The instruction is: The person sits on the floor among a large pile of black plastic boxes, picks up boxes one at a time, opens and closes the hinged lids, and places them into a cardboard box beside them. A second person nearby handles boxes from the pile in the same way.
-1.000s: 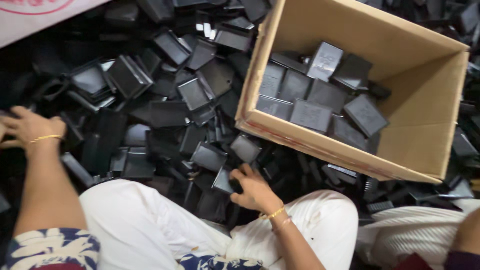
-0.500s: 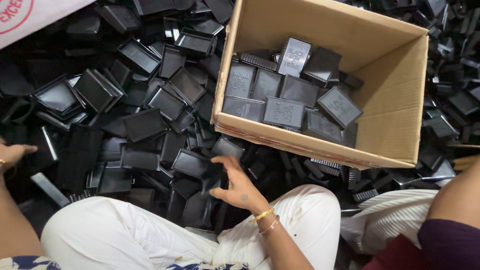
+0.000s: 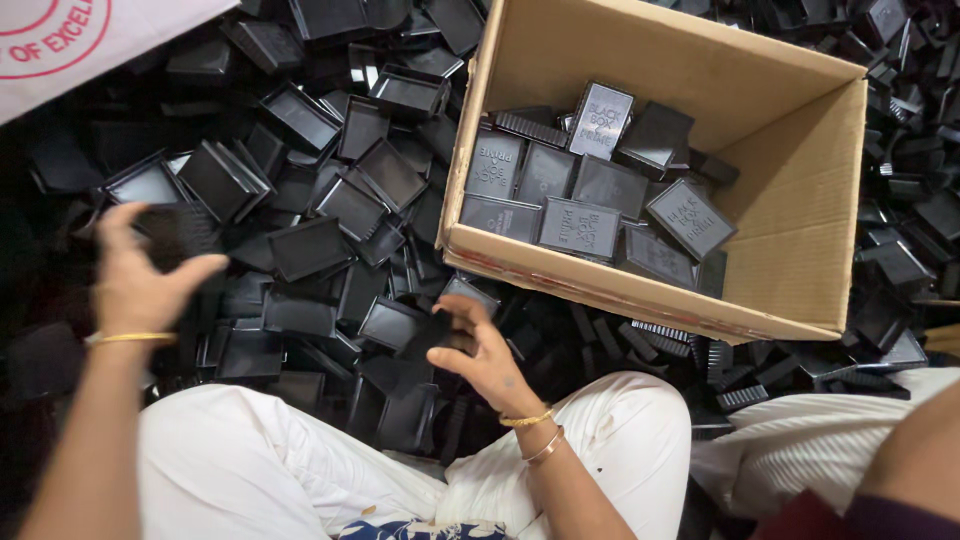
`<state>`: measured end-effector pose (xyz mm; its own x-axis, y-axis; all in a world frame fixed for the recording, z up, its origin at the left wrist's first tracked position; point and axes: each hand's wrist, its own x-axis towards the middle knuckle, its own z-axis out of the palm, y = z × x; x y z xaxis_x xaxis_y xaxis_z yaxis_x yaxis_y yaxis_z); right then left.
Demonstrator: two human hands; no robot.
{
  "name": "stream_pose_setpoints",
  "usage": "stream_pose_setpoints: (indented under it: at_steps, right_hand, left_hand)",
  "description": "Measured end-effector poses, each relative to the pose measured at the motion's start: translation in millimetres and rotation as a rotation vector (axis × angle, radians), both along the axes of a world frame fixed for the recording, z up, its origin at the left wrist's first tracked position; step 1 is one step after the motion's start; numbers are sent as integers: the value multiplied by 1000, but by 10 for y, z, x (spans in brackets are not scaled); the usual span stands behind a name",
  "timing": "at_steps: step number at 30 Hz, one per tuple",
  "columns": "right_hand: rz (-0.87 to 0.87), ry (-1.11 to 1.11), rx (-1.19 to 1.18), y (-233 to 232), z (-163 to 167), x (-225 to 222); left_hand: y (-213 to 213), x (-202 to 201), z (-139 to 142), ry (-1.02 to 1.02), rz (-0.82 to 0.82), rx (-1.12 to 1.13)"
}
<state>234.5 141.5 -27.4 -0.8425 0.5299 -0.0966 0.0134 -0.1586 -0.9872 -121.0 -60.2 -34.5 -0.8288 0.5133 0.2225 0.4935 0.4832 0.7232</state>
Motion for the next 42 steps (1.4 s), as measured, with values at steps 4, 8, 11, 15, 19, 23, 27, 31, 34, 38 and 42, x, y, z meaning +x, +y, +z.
stream_pose_setpoints:
  at_steps: [4, 8, 11, 15, 19, 23, 27, 31, 34, 38, 42]
  right_hand:
    - [-33, 10, 94, 0, -4, -14]
    - [76, 102, -22, -17, -3, -49]
    - [138, 92, -94, -23, -15, -55]
    - [195, 25, 84, 2, -61, -80]
    - [140, -27, 188, 30, -79, -112]
    - [-112, -139, 622, 120, -26, -119]
    - [-235, -171, 726, 133, -3, -117]
    - [-100, 163, 62, 73, -82, -152]
    - [-54, 246, -59, 58, -153, -178]
    - [-153, 126, 50, 64, -215, -222]
    - [-142, 137, 51, 26, -265, -267]
  left_hand:
    - [411, 626, 335, -110, -370, 86]
    - [661, 1487, 300, -626, -844, 224]
    - [699, 1719, 200, -736, -842, 152]
    - [646, 1698, 151, -600, -784, 159]
    - [619, 1667, 196, -413, -776, 62]
    - [654, 1500, 217, -226, -473, 156]
    - [671, 1366, 165, 121, -325, 206]
    - [689, 1561, 14, -527, -635, 343]
    - [741, 1644, -103, -786, -751, 172]
    - [770, 1548, -182, -537, -543, 229]
    - [734, 1540, -169, -40, -388, 82]
